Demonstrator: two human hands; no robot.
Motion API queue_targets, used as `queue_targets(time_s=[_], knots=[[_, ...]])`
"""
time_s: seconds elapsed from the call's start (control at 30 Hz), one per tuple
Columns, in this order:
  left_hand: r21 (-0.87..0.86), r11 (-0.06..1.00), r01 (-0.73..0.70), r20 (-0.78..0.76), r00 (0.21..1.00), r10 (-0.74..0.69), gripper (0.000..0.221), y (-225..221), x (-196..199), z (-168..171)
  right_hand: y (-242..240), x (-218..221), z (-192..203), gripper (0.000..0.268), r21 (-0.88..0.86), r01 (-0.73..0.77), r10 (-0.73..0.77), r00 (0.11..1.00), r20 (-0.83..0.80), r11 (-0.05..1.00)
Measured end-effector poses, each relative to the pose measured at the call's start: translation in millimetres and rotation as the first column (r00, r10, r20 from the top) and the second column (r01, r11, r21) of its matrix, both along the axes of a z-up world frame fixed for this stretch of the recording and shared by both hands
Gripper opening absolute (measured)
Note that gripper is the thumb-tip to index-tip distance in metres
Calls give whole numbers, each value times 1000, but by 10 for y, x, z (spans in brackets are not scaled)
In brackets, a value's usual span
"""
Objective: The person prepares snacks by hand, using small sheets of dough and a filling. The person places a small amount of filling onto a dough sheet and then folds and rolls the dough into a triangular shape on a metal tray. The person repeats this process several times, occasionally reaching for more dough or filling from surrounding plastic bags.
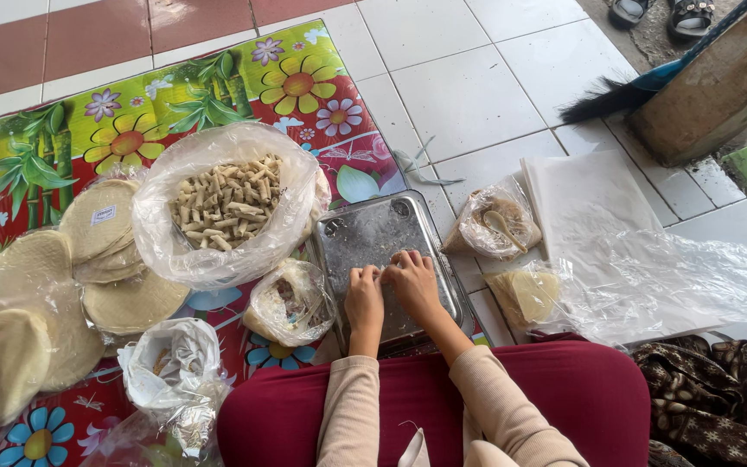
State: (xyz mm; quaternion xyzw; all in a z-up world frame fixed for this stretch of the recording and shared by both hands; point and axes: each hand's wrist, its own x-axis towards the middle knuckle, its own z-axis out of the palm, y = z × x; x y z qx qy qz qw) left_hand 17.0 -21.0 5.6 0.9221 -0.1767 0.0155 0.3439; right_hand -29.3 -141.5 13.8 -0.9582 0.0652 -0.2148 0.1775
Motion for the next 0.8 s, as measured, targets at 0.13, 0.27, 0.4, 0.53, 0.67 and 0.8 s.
queue_targets(time_s=[0.13, 0.27, 0.4, 0.53, 0.67, 0.8], knots=[[10, 1000, 19, -26, 999, -18, 14, 15, -6, 66, 35, 58, -99, 8, 21, 68, -67, 997, -41, 997], [76, 997, 5, -32, 999, -3, 12, -3, -3, 63, -16, 13, -92, 14, 143, 12, -24, 996, 83, 990], [84, 996, -44, -28, 999, 46, 10, -67, 15, 14, -98, 43, 4, 11, 48, -3, 1, 1000, 31, 999], [6, 996, -89, 23, 996, 89, 26, -95, 3, 49, -41, 108, -24, 9, 37, 87, -87, 996, -16, 995], [127, 987, -101, -60, 992, 109, 14, -107, 5, 166, -33, 238, -53, 12, 1, 159, -157, 981, -112, 987], [170, 979, -112, -4, 993, 114, 17, -124, -22, 197, -63, 303, -61, 17, 144, 219, -210, 975, -77, 965]])
